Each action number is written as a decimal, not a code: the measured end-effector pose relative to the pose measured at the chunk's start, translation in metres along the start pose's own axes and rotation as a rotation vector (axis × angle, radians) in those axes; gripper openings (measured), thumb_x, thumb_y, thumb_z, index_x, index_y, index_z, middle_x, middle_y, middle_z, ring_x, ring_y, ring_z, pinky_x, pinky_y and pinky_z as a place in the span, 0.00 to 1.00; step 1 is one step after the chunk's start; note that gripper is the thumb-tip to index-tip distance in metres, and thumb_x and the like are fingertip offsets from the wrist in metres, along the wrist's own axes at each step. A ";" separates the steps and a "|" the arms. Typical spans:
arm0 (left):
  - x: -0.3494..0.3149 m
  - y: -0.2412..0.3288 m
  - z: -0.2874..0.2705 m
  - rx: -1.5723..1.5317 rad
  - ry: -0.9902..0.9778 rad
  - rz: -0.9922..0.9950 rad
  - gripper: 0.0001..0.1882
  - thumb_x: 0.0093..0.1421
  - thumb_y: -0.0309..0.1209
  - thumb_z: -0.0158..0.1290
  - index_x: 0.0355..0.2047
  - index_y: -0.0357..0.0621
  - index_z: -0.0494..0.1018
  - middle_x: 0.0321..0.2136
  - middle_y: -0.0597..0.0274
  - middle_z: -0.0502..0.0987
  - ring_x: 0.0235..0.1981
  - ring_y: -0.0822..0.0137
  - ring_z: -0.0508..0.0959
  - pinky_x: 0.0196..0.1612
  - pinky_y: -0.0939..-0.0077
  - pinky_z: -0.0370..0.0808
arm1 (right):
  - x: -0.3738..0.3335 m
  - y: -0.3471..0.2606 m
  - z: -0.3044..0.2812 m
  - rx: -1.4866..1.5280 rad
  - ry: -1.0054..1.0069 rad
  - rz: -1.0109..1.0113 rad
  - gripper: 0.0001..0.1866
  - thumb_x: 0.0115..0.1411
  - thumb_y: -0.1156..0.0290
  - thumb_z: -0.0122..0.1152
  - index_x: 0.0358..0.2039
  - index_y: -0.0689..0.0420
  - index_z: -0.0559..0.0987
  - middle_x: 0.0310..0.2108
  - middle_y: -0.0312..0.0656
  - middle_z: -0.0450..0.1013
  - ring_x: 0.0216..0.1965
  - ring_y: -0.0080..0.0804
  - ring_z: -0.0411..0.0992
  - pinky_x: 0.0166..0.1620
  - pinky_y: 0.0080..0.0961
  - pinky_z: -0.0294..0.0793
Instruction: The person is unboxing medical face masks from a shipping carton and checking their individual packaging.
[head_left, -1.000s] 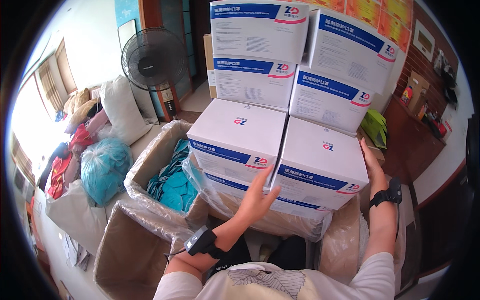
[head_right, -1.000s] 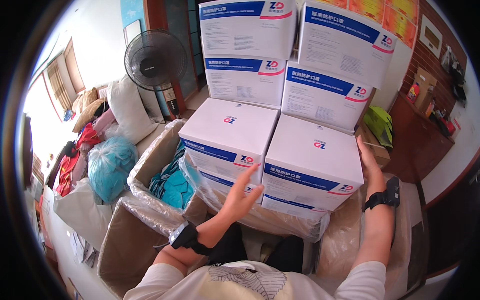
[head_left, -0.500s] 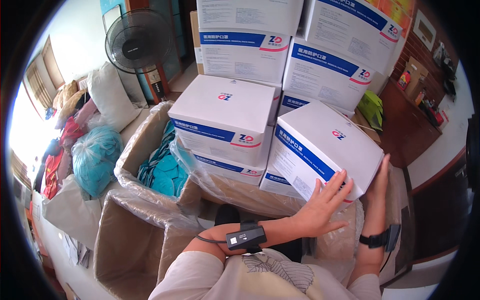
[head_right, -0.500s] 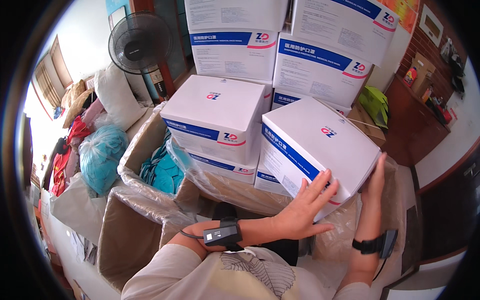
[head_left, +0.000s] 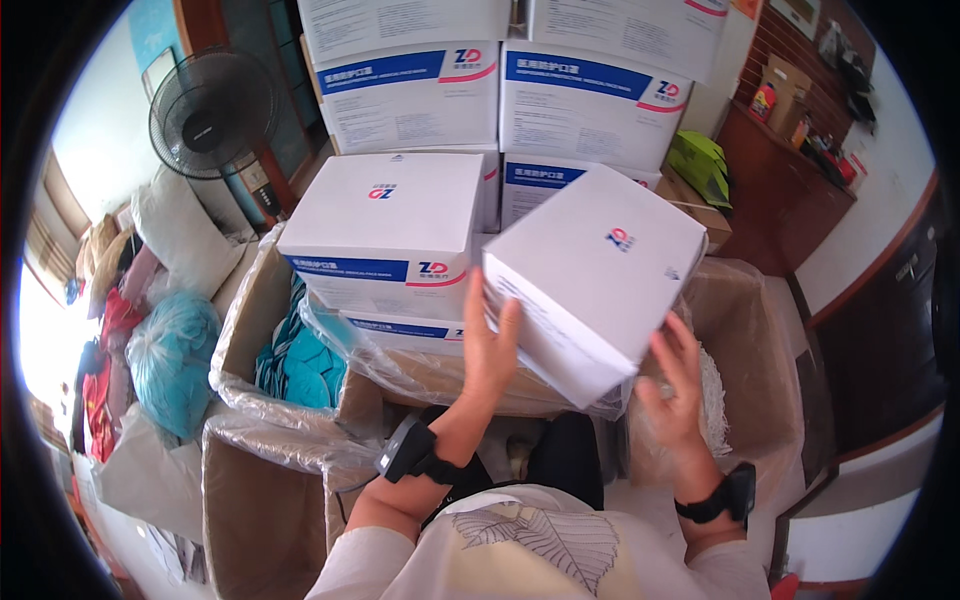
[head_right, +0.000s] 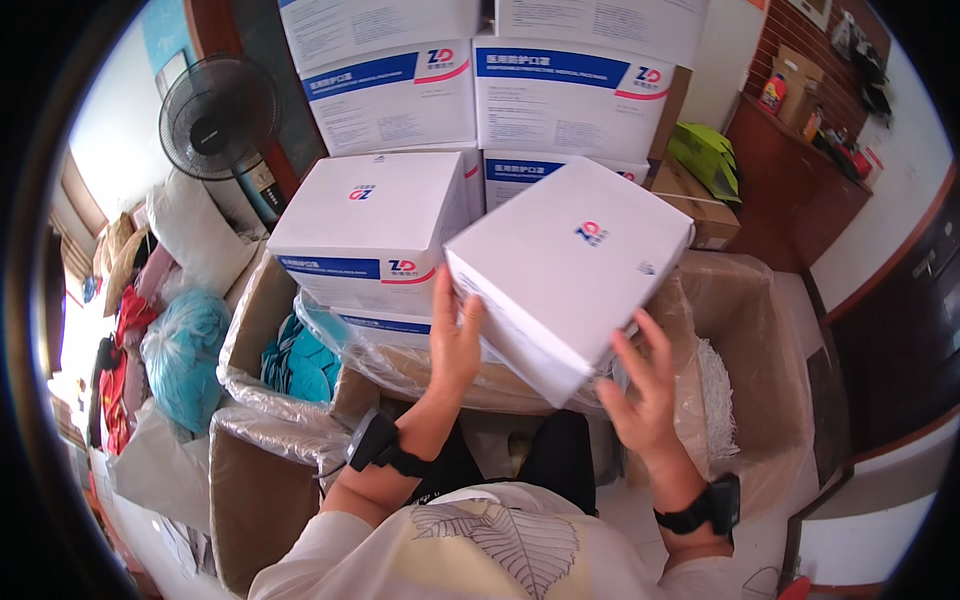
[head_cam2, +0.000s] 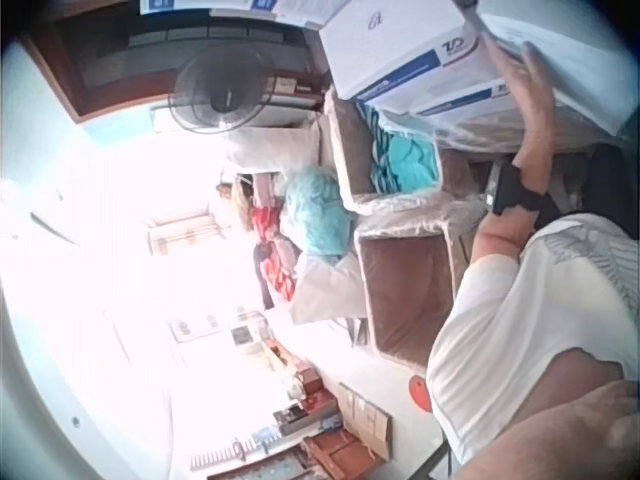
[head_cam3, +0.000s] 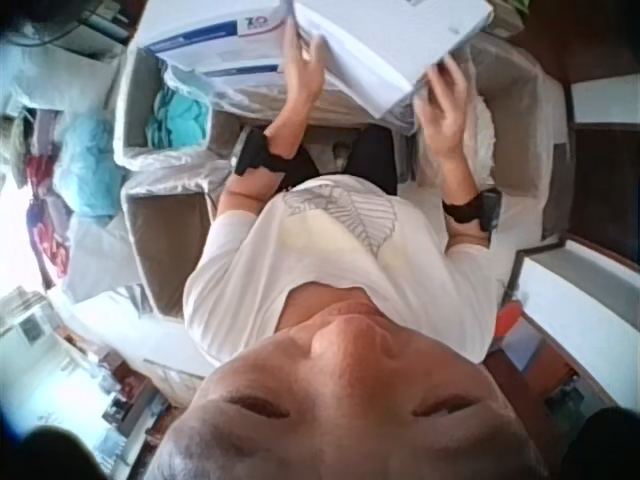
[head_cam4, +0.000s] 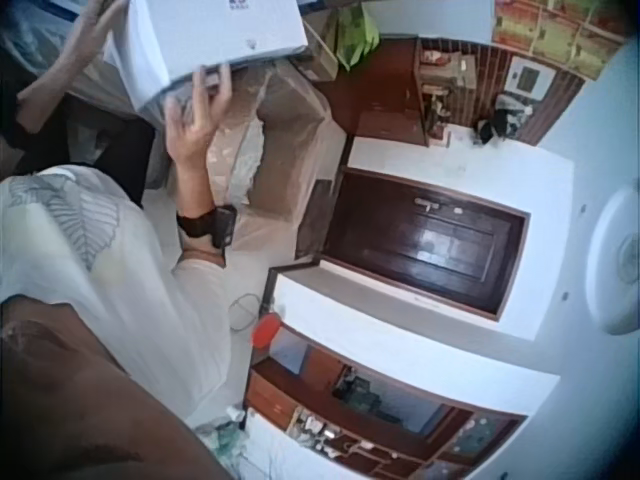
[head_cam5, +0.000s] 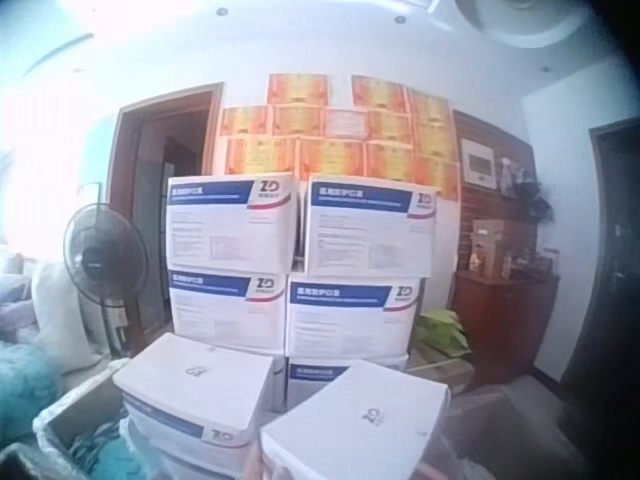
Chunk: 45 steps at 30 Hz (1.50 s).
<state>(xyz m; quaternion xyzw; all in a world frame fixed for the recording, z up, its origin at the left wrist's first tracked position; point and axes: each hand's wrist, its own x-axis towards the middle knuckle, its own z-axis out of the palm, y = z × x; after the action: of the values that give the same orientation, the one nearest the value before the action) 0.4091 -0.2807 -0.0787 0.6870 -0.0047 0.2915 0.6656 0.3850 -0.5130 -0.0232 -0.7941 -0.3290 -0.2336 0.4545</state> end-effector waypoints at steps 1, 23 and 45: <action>0.002 0.003 -0.005 0.030 0.031 -0.019 0.36 0.57 0.31 0.51 0.60 0.29 0.45 0.59 0.41 0.52 0.60 0.54 0.54 0.60 0.68 0.52 | 0.004 0.000 0.006 -0.036 -0.039 -0.056 0.24 0.51 0.66 0.61 0.49 0.58 0.72 0.55 0.52 0.56 0.56 0.47 0.57 0.57 0.37 0.55; -0.001 0.036 0.007 0.496 0.070 0.493 0.30 0.56 0.22 0.49 0.58 0.38 0.54 0.59 0.43 0.52 0.60 0.49 0.56 0.60 0.60 0.52 | 0.051 0.062 -0.054 0.213 0.168 0.468 0.18 0.58 0.69 0.56 0.47 0.64 0.70 0.45 0.47 0.69 0.48 0.31 0.67 0.48 0.27 0.66; 0.045 0.082 0.001 0.692 -0.335 0.653 0.06 0.50 0.32 0.57 0.29 0.47 0.74 0.32 0.65 0.73 0.38 0.63 0.69 0.47 0.64 0.60 | 0.177 0.003 -0.066 -0.696 -0.481 0.078 0.20 0.50 0.62 0.59 0.45 0.51 0.73 0.42 0.45 0.72 0.38 0.43 0.72 0.38 0.36 0.72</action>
<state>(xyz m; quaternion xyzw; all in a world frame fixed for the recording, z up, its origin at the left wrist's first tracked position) 0.4144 -0.2737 0.0139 0.8674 -0.2292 0.3548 0.2631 0.5013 -0.5167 0.1251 -0.9440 -0.2967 -0.1216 0.0780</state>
